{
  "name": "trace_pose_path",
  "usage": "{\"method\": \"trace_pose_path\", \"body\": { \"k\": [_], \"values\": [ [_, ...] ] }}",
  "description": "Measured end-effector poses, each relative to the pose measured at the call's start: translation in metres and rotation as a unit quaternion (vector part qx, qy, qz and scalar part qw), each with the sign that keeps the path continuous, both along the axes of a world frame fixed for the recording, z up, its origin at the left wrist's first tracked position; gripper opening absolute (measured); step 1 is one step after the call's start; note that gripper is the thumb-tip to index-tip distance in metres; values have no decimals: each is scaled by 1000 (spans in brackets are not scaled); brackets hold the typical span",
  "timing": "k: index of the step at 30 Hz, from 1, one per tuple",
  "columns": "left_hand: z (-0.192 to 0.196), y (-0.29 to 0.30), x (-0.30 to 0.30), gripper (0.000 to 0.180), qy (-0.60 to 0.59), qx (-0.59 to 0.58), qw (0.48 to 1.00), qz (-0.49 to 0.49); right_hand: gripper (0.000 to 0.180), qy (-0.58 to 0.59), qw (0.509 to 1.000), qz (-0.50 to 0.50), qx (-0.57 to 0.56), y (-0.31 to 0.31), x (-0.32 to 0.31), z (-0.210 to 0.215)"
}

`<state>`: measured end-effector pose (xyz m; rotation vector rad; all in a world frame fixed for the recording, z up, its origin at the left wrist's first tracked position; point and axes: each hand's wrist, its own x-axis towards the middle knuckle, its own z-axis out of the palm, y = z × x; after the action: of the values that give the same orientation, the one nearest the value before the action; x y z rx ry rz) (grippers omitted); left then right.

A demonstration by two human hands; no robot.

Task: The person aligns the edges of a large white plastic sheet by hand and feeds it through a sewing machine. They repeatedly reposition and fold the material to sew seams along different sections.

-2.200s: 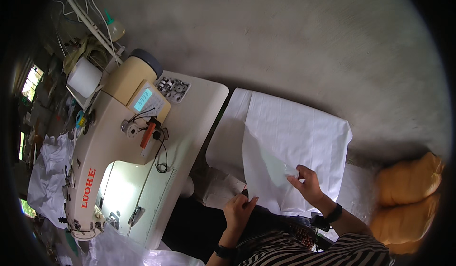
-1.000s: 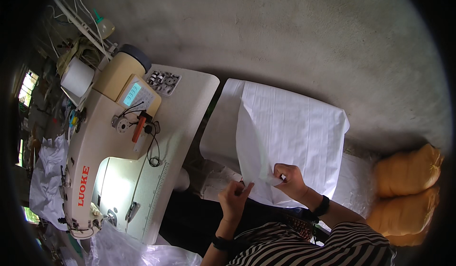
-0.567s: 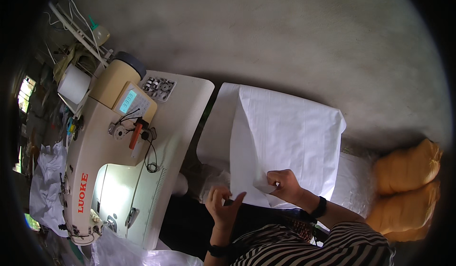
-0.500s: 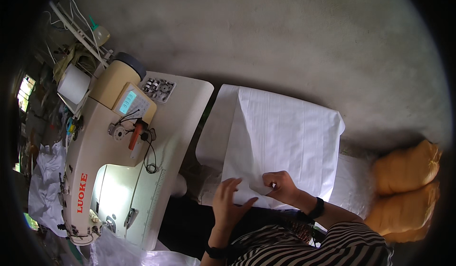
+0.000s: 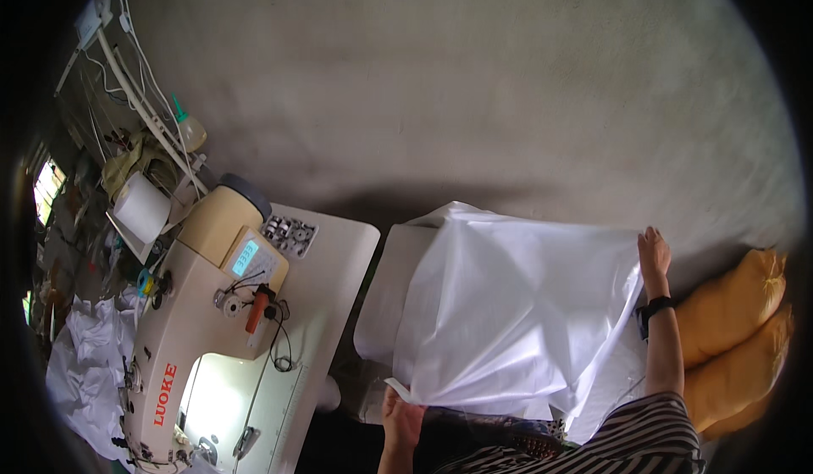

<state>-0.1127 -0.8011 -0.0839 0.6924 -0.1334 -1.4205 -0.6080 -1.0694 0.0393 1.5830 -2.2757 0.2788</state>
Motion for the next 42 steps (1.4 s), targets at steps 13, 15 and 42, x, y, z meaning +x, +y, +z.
{"method": "trace_pose_path", "body": {
  "k": [13,15,42],
  "values": [
    [77,44,18,20,-23,-39,945,-324,73,152,969,159,115,-56,152,-146],
    [94,69,41,19,-9,-50,940,-337,32,-177,978,44,102,-96,80,-134],
    [-20,35,21,58,-6,31,992,-124,76,-159,953,250,-54,26,137,-180]
  ]
}}
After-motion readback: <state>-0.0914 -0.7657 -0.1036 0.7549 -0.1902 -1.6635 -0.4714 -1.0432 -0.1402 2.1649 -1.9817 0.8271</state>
